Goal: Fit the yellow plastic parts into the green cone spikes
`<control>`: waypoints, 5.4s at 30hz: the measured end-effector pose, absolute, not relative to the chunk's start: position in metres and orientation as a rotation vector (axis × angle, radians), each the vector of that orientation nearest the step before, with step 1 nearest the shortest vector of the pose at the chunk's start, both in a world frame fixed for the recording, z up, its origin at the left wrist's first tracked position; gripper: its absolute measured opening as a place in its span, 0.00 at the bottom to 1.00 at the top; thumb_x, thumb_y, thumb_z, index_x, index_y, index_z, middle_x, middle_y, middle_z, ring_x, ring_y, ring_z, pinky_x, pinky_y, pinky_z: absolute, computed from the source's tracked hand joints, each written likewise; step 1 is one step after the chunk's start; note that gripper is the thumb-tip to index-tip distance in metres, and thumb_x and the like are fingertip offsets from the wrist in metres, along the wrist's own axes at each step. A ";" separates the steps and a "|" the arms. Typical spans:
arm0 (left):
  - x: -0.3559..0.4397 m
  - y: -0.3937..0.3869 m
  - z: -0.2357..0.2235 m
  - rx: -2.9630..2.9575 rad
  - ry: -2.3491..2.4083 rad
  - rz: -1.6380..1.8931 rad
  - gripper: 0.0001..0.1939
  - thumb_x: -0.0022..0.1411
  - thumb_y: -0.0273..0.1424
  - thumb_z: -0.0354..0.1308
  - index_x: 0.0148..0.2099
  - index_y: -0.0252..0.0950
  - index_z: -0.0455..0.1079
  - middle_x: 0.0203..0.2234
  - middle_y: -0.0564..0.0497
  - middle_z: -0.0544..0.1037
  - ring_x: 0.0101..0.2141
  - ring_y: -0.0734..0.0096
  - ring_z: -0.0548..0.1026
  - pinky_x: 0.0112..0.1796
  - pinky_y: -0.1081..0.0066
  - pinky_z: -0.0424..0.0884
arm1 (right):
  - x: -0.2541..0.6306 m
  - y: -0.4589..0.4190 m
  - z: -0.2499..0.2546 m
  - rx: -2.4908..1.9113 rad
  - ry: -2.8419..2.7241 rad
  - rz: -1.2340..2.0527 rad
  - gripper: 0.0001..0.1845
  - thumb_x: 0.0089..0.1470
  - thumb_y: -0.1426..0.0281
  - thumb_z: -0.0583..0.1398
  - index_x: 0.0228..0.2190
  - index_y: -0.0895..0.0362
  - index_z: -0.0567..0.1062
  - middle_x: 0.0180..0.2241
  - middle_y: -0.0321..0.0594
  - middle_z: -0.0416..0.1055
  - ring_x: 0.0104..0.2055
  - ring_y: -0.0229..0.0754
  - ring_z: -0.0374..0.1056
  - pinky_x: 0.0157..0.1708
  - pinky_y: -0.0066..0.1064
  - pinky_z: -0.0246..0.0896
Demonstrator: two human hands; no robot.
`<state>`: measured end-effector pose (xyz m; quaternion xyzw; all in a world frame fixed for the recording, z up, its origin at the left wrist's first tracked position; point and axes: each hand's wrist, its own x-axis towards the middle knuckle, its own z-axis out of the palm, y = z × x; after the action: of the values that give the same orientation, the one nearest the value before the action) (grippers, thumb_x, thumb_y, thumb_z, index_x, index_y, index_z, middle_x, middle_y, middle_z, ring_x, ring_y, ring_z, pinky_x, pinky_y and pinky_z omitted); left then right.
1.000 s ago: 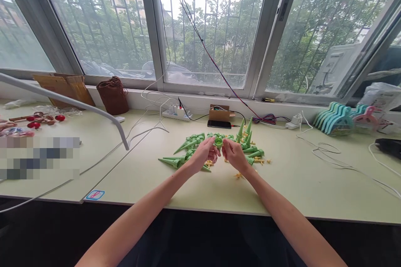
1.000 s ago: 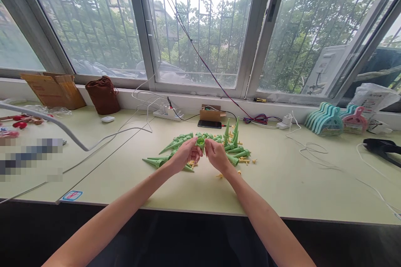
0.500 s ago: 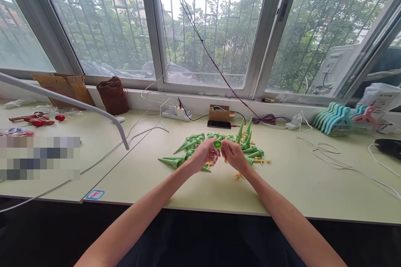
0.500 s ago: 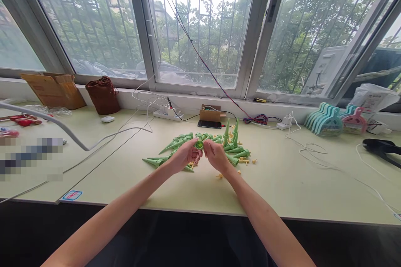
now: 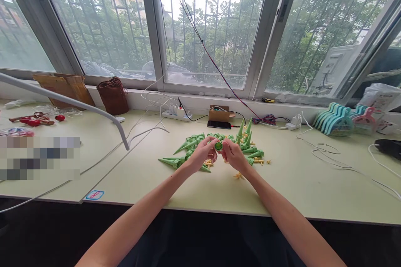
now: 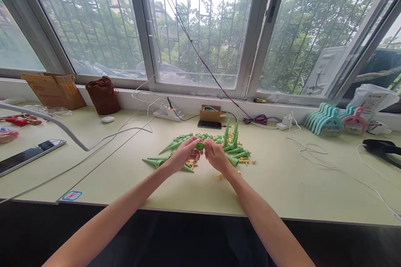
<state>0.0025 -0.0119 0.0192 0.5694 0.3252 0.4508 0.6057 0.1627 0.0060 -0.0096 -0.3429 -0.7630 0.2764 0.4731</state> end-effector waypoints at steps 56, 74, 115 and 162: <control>0.005 -0.010 -0.001 2.115 0.993 1.217 0.21 0.61 0.30 0.53 0.57 0.41 0.61 0.45 0.47 0.69 0.21 0.84 0.68 0.22 0.77 0.70 | 0.162 0.015 -0.014 -0.912 -1.631 0.936 0.32 0.61 0.56 0.48 0.09 0.56 0.60 0.08 0.34 0.57 0.11 0.32 0.52 0.15 0.26 0.50; 0.009 -0.008 0.002 1.721 1.051 1.200 0.19 0.60 0.43 0.54 0.49 0.39 0.58 0.33 0.53 0.70 0.16 0.83 0.67 0.15 0.80 0.62 | 0.159 0.019 -0.018 -0.803 -1.423 0.979 0.28 0.57 0.48 0.52 0.17 0.54 0.58 0.12 0.30 0.55 0.12 0.31 0.51 0.12 0.26 0.46; 0.010 -0.019 0.010 1.921 0.979 1.156 0.13 0.57 0.37 0.57 0.41 0.37 0.62 0.22 0.57 0.67 0.17 0.81 0.64 0.18 0.78 0.62 | 0.158 0.010 -0.011 -0.905 -1.620 0.932 0.34 0.59 0.49 0.47 0.10 0.55 0.58 0.08 0.34 0.55 0.12 0.33 0.52 0.14 0.27 0.51; 0.008 -0.012 0.013 1.392 0.857 1.069 0.23 0.60 0.48 0.54 0.48 0.39 0.54 0.18 0.62 0.63 0.13 0.80 0.65 0.17 0.78 0.60 | 0.159 0.009 -0.013 -0.887 -1.822 0.671 0.24 0.63 0.53 0.45 0.22 0.55 0.59 0.16 0.31 0.59 0.18 0.33 0.54 0.20 0.26 0.51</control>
<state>0.0076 -0.0122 0.0131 0.5907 0.3637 0.4536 0.5596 0.1589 0.0086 -0.0125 -0.3641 -0.7475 0.2754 0.4826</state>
